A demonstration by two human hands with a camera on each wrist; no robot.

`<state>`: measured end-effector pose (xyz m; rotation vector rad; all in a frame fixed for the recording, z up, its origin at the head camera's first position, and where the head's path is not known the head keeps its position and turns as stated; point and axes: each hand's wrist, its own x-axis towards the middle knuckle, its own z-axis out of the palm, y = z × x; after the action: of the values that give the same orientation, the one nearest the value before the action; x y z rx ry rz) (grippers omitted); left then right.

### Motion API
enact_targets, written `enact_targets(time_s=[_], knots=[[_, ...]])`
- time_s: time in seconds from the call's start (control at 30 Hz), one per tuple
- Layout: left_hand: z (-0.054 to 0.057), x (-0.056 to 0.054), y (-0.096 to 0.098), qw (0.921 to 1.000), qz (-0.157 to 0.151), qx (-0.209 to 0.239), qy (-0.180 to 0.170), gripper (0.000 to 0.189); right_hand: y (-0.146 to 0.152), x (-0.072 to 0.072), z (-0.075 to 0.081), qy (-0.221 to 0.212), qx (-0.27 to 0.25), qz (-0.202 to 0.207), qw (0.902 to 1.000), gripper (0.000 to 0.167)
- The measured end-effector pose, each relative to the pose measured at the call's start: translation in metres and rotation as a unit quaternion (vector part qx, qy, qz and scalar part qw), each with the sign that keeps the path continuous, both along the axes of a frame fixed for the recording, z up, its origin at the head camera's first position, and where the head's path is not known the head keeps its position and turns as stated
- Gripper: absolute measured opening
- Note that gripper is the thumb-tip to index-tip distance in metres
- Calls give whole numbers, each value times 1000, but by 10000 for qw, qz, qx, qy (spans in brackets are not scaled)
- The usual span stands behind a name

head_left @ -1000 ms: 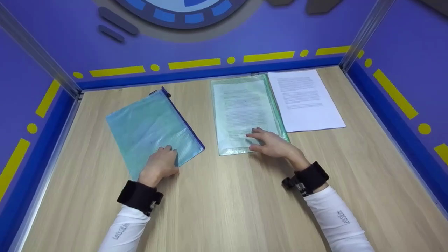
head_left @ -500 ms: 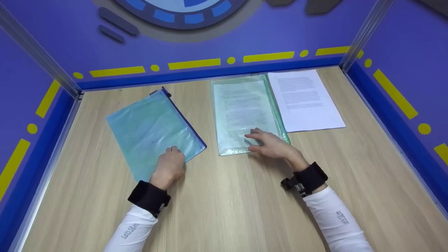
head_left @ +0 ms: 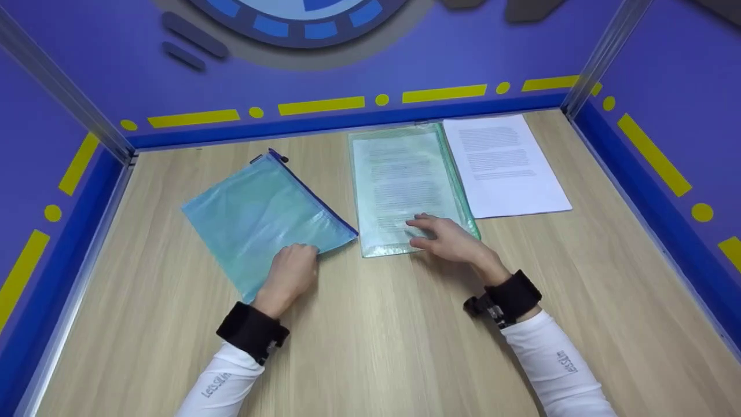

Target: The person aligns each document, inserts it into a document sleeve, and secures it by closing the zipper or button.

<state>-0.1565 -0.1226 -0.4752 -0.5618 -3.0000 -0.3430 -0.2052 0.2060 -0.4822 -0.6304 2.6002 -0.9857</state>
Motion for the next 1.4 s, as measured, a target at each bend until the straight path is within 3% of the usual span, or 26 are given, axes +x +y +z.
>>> enact_targets(time_s=[0.23, 0.4, 0.5, 0.7, 0.87, 1.07, 1.3, 1.4], knots=[[6, 4, 15, 9987, 72, 333, 385, 17, -5, 0, 4, -84, -496, -314, 9982, 48], [14, 6, 26, 9975, 173, 634, 260, 23, -10, 1, 9, -524, -969, -669, 9917, 52], [18, 6, 32, 9964, 149, 800, 255, 23, -17, 3, 10, -901, -1346, -913, 9826, 56], [19, 7, 40, 9947, 11, 979, 327, 31, -35, 4, 8, -1758, -2149, -1235, 9527, 60], [19, 10, 48, 9937, -162, 1033, 411, 32, -47, 7, 7, -2093, -2269, -1348, 9416, 65], [18, 15, 57, 9920, -399, 951, 730, 25, -57, 11, 7, -2233, -2290, -1541, 9349, 66], [15, 20, 76, 9888, -698, 898, 965, 17, -61, 15, 9, -2353, -2531, -2116, 9142, 58], [13, 22, 84, 9886, -805, 883, 920, 16, -60, 14, 8, -2130, -2482, -2223, 9185, 48]])
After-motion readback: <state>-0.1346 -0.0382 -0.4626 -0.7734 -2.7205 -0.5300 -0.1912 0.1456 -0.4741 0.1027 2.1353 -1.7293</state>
